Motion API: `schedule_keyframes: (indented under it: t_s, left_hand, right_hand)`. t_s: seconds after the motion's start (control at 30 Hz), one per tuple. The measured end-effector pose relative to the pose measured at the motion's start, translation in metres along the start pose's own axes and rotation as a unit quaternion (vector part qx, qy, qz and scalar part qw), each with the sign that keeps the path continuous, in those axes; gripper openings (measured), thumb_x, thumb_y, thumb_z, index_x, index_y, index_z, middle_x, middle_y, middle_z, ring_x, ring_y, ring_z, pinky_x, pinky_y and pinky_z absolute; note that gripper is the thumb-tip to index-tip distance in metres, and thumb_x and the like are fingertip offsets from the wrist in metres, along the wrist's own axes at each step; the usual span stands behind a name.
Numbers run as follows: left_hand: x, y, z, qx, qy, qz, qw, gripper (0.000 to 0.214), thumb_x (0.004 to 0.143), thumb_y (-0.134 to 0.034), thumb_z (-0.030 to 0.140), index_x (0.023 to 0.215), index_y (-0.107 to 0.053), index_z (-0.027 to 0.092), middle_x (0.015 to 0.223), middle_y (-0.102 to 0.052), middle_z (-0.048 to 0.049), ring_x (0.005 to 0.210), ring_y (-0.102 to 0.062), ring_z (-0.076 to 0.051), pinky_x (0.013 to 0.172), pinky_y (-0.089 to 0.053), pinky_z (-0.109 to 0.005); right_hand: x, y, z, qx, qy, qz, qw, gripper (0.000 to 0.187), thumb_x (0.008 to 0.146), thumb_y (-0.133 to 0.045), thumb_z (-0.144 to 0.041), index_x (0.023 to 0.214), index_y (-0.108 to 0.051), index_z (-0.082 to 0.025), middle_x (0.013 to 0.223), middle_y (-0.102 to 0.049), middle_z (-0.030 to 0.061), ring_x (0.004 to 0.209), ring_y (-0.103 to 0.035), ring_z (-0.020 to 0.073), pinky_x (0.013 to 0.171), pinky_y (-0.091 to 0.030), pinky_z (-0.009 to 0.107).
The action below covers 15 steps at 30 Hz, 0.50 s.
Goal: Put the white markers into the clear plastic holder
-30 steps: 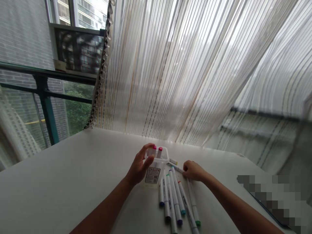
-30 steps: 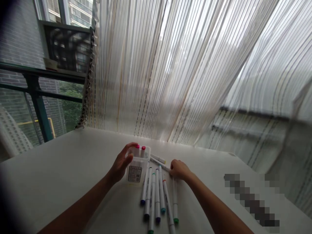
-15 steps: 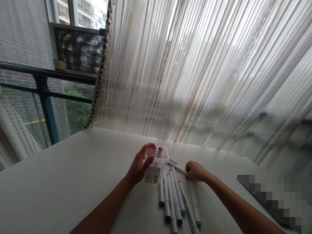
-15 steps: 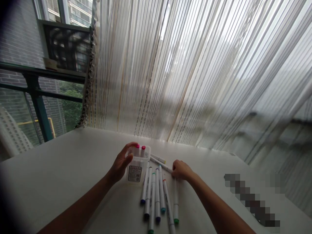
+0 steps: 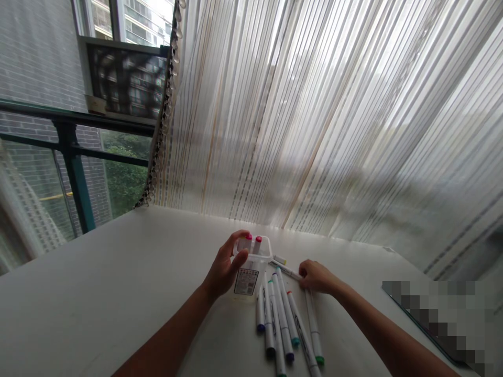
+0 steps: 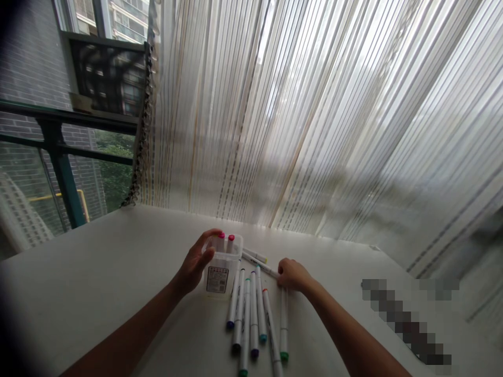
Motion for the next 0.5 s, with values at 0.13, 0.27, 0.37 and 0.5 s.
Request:
schedule_keyframes:
  t_s: [0.13,0.27,0.37,0.5]
  left_hand:
    - [0.0004,-0.0001,-0.0001,0.000,0.005,-0.002,1.000,0.042,0.083,-0.041,0.051,0.110,-0.044,0.020,0.087,-0.051,-0.0024,0.068,-0.047,-0.015,0.063,-0.037,-0.025]
    - [0.0001,0.0000,-0.0007,-0.002,0.005,-0.001,1.000,0.042,0.083,-0.041,0.052,0.110,-0.044,0.020,0.090,-0.051,-0.0030,0.069,-0.047,-0.015,0.063,-0.038,-0.026]
    - [-0.0007,-0.0003,-0.0008,-0.003,0.005,-0.002,1.000,0.042,0.083,-0.041,0.052,0.110,-0.044,0.020,0.089,-0.051,-0.0028,0.068,-0.047,-0.015,0.062,-0.037,-0.025]
    - [-0.0015,-0.0005,-0.0001,0.000,0.004,-0.002,1.000,0.042,0.083,-0.041,0.051,0.110,-0.044,0.020,0.085,-0.051,-0.0021,0.066,-0.046,-0.014,0.061,-0.037,-0.025]
  right_hand:
    - [-0.0007,-0.0005,0.0002,0.002,-0.002,0.003,1.000,0.023,0.058,-0.056,-0.012,0.079,-0.066,-0.013,0.083,-0.066,0.0086,0.075,-0.057,0.0186,0.058,-0.034,0.023]
    - [-0.0005,-0.0016,0.0008,0.004,-0.004,0.003,1.000,0.022,0.059,-0.057,-0.013,0.079,-0.065,-0.014,0.082,-0.066,0.0081,0.074,-0.056,0.0179,0.057,-0.034,0.023]
    - [-0.0005,-0.0019,0.0011,0.005,-0.005,0.007,1.000,0.022,0.059,-0.056,-0.013,0.079,-0.065,-0.014,0.081,-0.065,0.0077,0.073,-0.056,0.0174,0.056,-0.034,0.023]
    - [-0.0013,-0.0022,0.0011,0.005,-0.006,0.010,1.000,0.021,0.059,-0.055,-0.012,0.078,-0.065,-0.015,0.081,-0.065,0.0074,0.074,-0.056,0.0175,0.056,-0.033,0.023]
Point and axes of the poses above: each hand's wrist, its own x-axis towards the middle knuckle, its own y-axis out of the back of the hand, z = x × y, the point moved 4 cm from there along x, towards the middle knuckle
